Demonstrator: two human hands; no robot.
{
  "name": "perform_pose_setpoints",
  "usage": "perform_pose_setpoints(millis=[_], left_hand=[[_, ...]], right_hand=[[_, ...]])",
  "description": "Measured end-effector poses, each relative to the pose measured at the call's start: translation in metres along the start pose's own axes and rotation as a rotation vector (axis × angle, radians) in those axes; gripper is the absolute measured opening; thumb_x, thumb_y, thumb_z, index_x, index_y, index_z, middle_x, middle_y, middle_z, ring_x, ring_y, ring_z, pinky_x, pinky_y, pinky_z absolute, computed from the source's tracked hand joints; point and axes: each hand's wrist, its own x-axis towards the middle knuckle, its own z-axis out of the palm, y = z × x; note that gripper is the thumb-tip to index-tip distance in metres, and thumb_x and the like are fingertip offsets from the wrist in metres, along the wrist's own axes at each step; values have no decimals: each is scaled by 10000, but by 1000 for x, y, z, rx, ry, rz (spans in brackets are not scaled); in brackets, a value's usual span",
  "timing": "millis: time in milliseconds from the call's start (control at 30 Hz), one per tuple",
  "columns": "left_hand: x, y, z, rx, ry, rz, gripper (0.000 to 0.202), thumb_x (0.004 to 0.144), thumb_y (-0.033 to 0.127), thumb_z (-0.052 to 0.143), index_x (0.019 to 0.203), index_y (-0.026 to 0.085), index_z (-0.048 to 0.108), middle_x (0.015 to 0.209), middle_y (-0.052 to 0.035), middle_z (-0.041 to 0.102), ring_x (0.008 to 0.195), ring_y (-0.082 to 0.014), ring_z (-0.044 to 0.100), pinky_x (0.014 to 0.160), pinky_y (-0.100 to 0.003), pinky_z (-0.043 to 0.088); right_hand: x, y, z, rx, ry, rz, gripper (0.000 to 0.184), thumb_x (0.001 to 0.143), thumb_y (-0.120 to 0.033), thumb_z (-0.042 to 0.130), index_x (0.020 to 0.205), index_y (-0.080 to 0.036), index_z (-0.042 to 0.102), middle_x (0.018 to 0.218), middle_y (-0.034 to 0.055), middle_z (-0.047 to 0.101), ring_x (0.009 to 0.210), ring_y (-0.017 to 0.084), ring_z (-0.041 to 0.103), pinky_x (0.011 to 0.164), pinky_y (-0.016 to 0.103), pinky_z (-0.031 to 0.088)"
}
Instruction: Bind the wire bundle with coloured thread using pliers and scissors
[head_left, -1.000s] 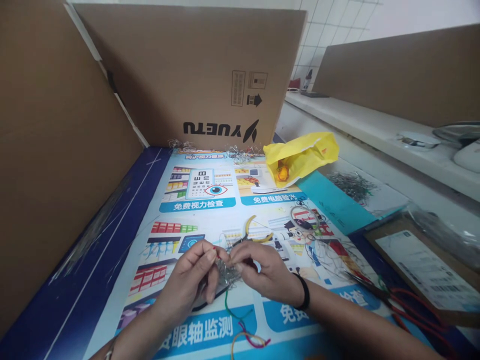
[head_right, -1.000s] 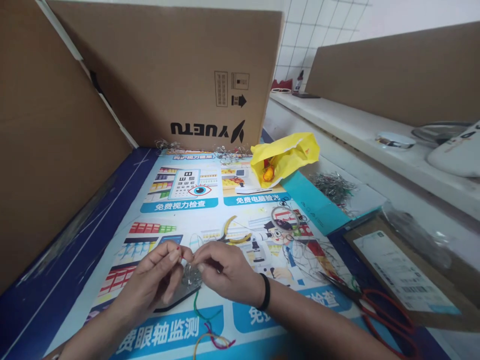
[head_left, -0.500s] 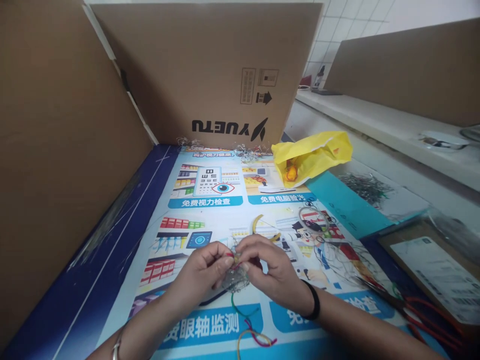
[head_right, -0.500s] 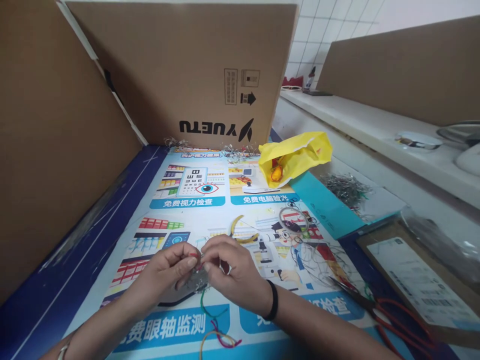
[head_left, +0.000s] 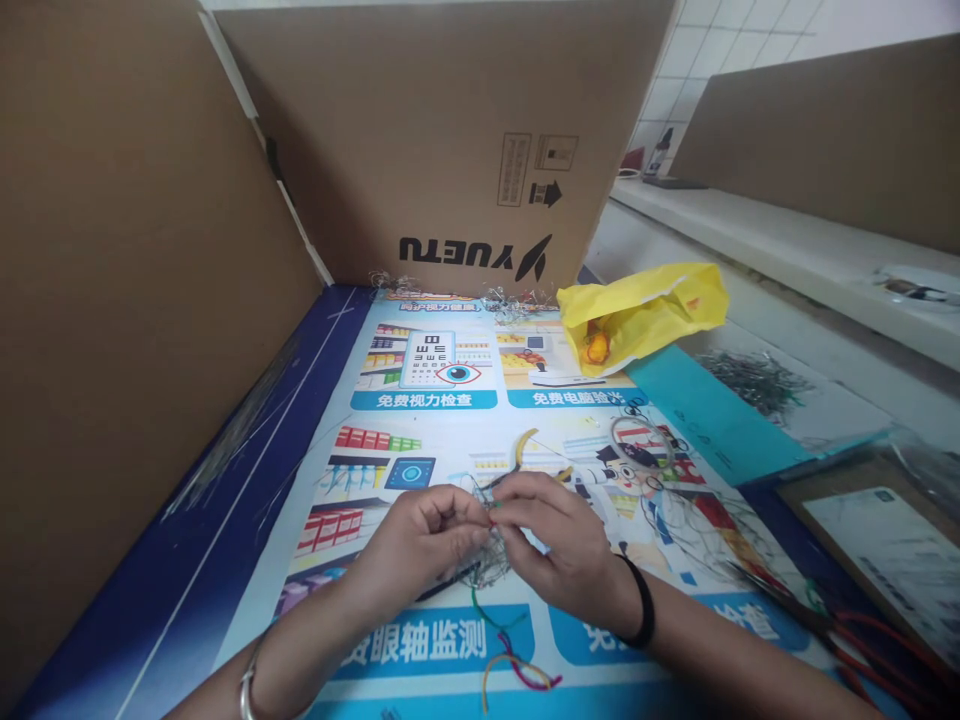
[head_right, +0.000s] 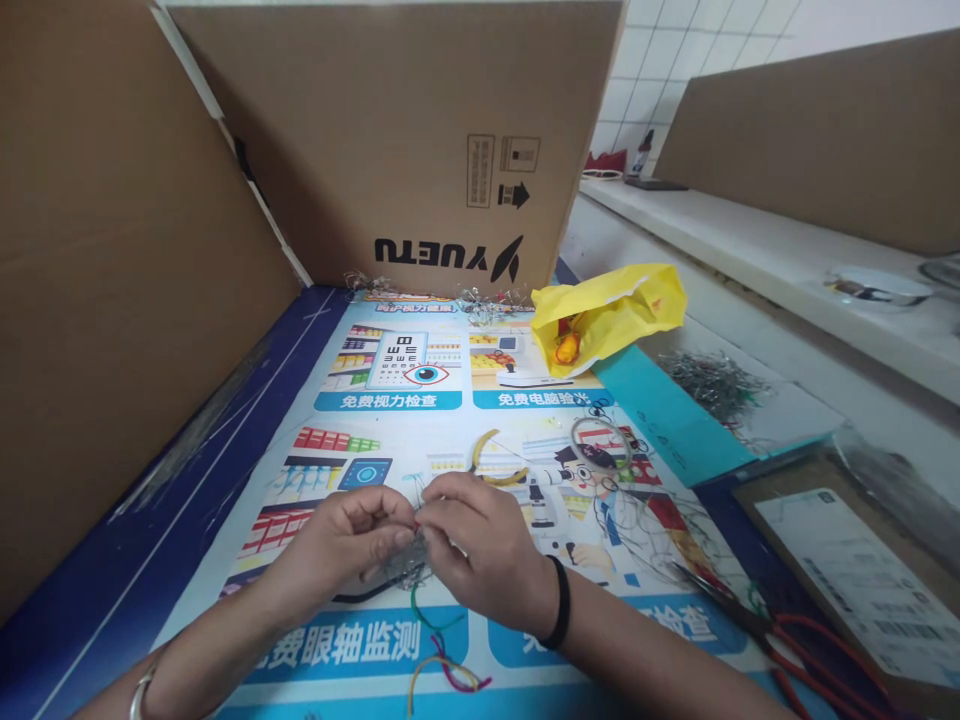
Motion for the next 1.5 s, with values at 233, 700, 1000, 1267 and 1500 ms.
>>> perform_pose_setpoints(millis=[233,700,1000,1267,1500], left_hand=[[-6,2,6,125,-31,26,129,721,216,651,644,147,574,473,70,451,411,-43,332,401,-177,246],[0,-1,-3,-32,-80,1,213,735,326,668,713,154,545,477,31,571,426,-77,467,474,-204,342],[-1,3,-2,-97,31,-47,248,713,335,692,684,146,533,458,39,532,401,-52,382,426,-181,260],[2,2,-2,96,122,121,118,648,160,672,634,156,555,698,-22,642,654,-132,569,628,-257,441],[0,-4,-3,368,116,418,114,742,68,524,696,173,531,745,-29,608,701,-144,575,634,-257,443]], right_hand=[[3,-3,0,-53,-49,-88,182,807,-104,525,931,-200,616,910,63,629,809,159,599,700,281,519],[10,-1,-10,-57,-156,-10,110,800,-135,536,864,-186,610,816,59,621,786,179,568,721,339,485],[2,-1,-11,-352,-159,-319,151,804,-114,541,917,-184,612,787,58,645,715,182,562,622,335,439],[1,1,-14,-443,-225,-477,135,819,-131,545,922,-177,619,832,75,670,754,192,592,639,343,465],[8,1,-8,-155,-98,-117,137,824,-114,506,915,-172,591,835,68,651,786,188,579,697,353,460]])
